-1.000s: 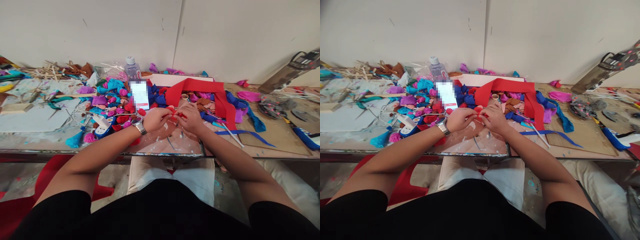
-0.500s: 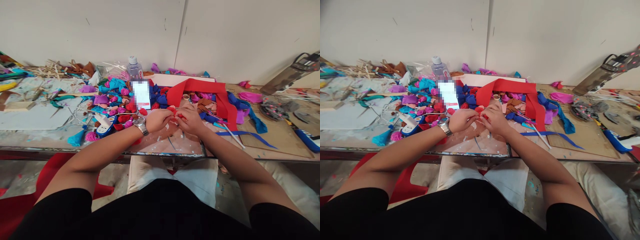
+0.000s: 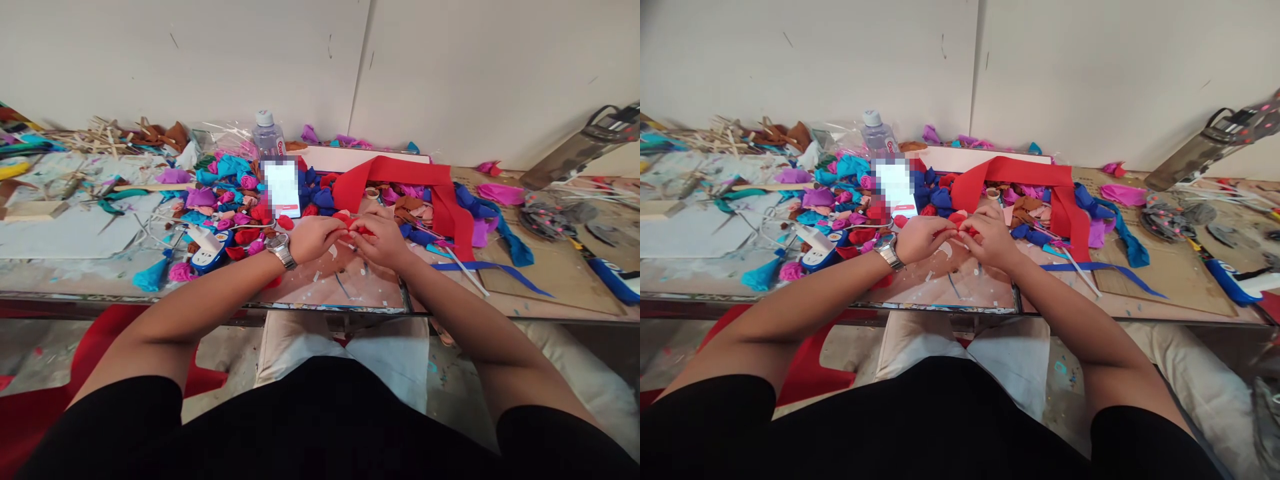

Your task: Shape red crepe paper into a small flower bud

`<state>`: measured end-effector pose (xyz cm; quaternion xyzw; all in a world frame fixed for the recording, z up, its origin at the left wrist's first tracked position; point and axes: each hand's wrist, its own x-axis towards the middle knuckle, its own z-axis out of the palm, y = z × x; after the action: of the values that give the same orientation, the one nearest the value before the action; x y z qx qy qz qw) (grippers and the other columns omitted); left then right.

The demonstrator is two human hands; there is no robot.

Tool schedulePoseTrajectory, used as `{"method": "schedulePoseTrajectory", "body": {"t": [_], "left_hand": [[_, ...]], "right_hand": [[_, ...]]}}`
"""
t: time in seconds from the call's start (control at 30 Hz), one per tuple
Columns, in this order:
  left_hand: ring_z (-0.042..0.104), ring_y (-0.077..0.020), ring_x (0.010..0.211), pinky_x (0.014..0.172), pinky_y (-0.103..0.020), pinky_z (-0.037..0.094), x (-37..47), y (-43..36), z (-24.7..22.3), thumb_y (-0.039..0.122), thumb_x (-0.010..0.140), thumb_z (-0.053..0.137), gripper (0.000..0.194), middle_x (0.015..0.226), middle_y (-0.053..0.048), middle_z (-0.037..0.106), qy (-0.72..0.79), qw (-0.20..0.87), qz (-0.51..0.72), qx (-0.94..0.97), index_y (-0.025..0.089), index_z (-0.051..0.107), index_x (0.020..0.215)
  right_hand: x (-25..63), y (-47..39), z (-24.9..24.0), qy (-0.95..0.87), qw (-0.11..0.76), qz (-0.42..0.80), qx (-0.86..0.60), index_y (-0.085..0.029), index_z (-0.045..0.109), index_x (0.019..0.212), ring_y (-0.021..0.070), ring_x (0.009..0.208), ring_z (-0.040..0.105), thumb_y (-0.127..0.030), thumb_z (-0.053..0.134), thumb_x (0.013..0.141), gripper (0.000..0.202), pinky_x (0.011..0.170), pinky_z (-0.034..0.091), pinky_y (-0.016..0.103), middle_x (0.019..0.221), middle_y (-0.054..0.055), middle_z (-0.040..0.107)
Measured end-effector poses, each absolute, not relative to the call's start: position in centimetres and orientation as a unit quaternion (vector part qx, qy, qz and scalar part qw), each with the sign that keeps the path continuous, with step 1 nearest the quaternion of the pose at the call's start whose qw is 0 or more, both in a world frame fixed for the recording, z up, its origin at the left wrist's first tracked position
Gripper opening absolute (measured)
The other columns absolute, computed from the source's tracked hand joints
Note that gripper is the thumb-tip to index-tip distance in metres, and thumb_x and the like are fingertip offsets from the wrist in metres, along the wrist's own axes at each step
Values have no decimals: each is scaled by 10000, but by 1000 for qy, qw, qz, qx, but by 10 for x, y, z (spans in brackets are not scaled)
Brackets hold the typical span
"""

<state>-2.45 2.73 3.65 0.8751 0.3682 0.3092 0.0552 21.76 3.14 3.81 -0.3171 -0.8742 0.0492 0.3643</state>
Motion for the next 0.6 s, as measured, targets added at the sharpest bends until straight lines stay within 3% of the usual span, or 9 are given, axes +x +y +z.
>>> {"method": "schedulePoseTrajectory", "body": {"t": [0.23, 0.6], "left_hand": [[759, -206, 832, 722, -313, 449, -22, 24, 39, 384, 1121, 556, 311, 949, -64, 830, 337, 61, 318, 884, 189, 793, 1071], [744, -197, 796, 695, -310, 420, -25, 31, 35, 374, 1106, 559, 314, 913, -63, 828, 354, 58, 307, 882, 199, 804, 1016]], "right_hand": [[216, 32, 38, -879, 363, 28, -306, -243, 639, 916, 287, 992, 621, -343, 570, 1046, 178, 908, 436, 460, 863, 60, 718], [217, 30, 39, -872, 368, 29, -321, -253, 722, 955, 299, 1046, 656, -456, 599, 1059, 259, 957, 450, 482, 949, 74, 793]]}}
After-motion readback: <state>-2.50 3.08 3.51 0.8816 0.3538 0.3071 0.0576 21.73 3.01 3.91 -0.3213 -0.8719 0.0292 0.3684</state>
